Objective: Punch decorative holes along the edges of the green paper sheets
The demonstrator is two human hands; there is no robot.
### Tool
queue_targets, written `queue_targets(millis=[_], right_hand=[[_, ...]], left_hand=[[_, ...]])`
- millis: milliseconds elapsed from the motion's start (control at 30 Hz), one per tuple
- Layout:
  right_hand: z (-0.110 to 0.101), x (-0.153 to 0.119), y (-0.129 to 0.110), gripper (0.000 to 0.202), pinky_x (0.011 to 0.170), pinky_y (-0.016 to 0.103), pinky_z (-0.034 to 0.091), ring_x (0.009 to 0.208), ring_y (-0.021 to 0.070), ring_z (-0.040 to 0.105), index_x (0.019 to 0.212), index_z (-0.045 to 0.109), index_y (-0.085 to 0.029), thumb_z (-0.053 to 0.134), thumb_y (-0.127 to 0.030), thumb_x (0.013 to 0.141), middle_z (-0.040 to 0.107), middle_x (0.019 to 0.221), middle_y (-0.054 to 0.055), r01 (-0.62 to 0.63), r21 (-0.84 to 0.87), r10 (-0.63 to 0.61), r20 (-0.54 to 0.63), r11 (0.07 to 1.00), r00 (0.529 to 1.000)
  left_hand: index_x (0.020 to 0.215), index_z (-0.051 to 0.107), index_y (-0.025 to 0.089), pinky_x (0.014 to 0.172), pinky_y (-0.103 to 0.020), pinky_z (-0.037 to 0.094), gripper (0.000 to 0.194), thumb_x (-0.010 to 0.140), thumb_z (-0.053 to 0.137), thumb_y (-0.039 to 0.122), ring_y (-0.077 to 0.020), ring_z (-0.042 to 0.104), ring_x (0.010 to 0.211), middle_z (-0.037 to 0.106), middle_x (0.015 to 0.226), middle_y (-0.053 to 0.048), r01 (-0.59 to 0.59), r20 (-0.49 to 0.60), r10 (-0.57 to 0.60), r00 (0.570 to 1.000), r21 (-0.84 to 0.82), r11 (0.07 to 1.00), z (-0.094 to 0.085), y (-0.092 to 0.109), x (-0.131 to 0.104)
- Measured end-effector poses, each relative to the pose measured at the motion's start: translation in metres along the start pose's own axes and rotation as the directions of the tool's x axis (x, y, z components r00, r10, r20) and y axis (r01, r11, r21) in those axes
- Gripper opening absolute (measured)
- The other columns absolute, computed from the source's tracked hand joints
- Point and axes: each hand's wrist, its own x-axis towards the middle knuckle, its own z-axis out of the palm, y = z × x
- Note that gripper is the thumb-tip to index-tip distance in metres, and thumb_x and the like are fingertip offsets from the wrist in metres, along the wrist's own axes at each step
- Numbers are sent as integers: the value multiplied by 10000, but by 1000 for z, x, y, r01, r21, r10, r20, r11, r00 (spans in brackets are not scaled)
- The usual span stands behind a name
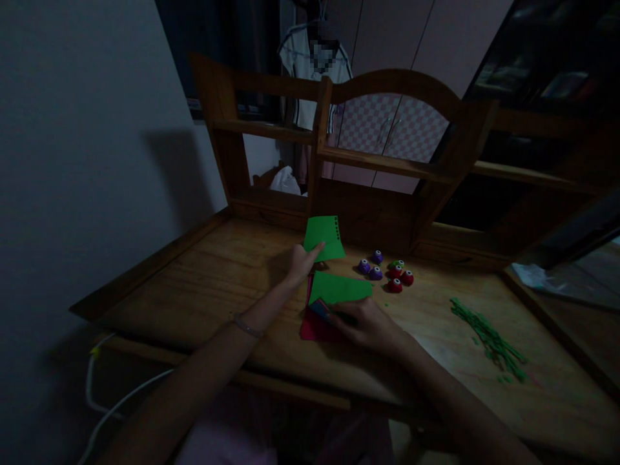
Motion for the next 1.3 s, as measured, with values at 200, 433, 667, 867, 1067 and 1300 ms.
queue_targets(millis=[200,433,667,867,1067,1300], right_hand=[[-2,5,22,380,548,218,316,599,101,468,780,604,-163,408,-460,911,547,666,-18,-171,332,182,-1,928,983],[-2,8,29,402,549,219,310,600,100,409,736,557,-160,418,-504,891,452,654,-34,-202,471,208,40,859,977],[-3,9,31,389,580,223,333,624,109,431,778,570,-163,395,-486,908,486,684,-28,-234,499,237,60,835,970],[-5,9,29,373,595,228,329,641,113,433,773,565,-171,404,-478,909,483,693,-29,-239,492,246,52,837,968],[-5,10,28,380,607,233,335,646,113,429,771,562,-171,404,-490,905,473,694,-28,-221,507,237,33,834,971],[0,9,32,403,553,224,336,604,108,416,738,521,-177,404,-533,885,443,656,-32,-279,548,294,61,789,954]], left_hand=[[694,639,101,459,-219,443,361,645,705,452,-191,632,565,656,611,-78,-13,-5,13,1000,18,1000,1,-3,1],[660,627,120,466,-217,415,357,644,695,469,-168,607,546,662,636,-78,-60,-2,60,998,84,995,1,-2,1],[651,628,120,445,-222,395,401,655,668,519,-179,604,546,654,623,-84,-67,17,65,998,132,989,0,-6,2],[652,634,118,460,-223,412,372,648,684,487,-181,606,540,646,592,-77,-59,11,58,998,91,994,1,-5,1],[670,648,115,477,-228,430,385,655,676,499,-189,618,546,638,555,-69,-86,30,83,996,114,990,1,-5,2],[673,636,124,499,-247,467,333,658,704,450,-222,649,595,642,554,-78,0,18,-2,1000,91,996,1,3,-3]])
